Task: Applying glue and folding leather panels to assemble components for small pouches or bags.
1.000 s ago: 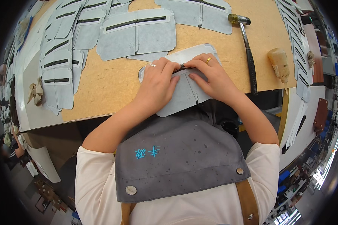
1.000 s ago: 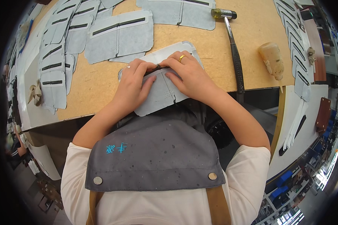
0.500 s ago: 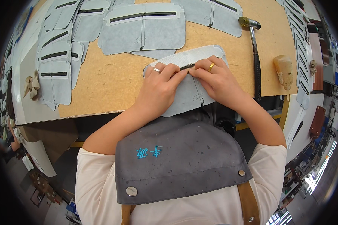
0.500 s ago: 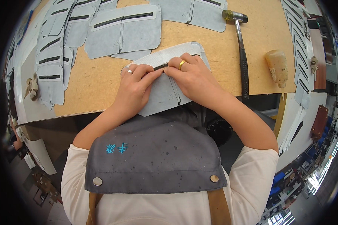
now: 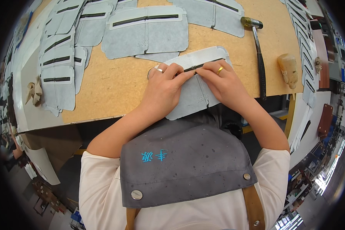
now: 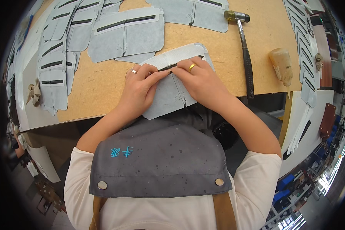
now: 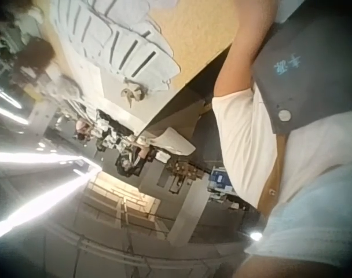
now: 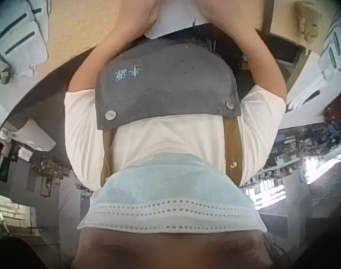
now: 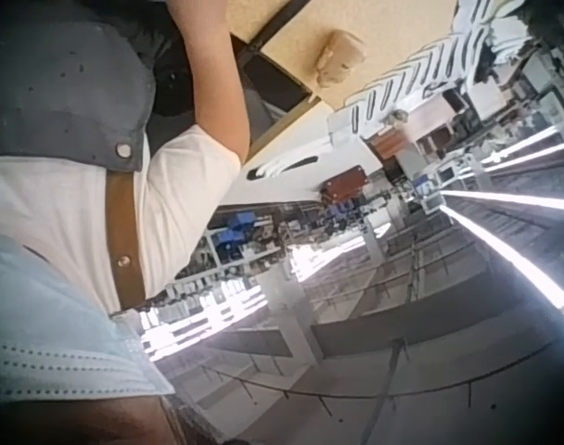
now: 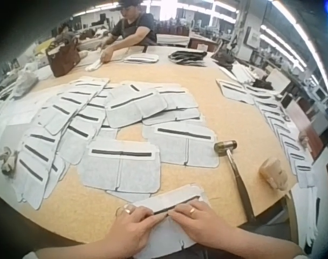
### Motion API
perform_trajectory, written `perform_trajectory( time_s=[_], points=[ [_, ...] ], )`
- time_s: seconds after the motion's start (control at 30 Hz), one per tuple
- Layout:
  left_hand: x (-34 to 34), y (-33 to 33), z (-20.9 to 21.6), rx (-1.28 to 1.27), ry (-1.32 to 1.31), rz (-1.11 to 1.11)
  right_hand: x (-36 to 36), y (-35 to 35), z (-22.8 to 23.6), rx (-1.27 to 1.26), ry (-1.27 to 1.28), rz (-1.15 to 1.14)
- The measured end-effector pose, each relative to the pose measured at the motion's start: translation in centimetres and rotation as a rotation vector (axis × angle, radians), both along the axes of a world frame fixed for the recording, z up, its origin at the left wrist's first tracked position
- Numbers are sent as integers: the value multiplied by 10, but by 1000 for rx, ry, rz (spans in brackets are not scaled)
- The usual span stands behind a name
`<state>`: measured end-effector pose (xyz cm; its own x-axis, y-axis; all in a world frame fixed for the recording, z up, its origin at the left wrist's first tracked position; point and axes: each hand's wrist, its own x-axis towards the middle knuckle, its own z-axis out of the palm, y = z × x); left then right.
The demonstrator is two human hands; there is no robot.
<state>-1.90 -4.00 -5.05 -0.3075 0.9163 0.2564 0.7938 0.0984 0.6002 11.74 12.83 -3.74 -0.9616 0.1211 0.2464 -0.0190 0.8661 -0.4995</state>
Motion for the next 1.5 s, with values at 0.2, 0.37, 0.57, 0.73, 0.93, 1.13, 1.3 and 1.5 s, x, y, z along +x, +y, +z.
perform_trajectory(
  time_s=[0.2,0.37,0.57,0.73,0.93,1.13,1.3,1.5],
  points=[
    [1,-1,0,-3,42,-8,14,20,6,313,8,18],
    [0,0,-1,32,-6,29,-4,-17,6,-189,58,-112],
    [-1,-9,-1,21,93,-19,-7,-20,-5,-102,83,-21],
    [-5,-29,4,-24,159,-11,-4,-19,-6,-51,57,6],
    [-9,-52,4,-48,152,49,-10,-28,4,182,-7,-37],
    [-7,-53,2,0,88,97,-23,-44,0,161,57,199],
    [-9,-55,2,13,73,75,-20,-41,7,229,55,251],
    [-14,-55,3,-11,-49,85,13,19,31,430,-28,-126]
  ],
)
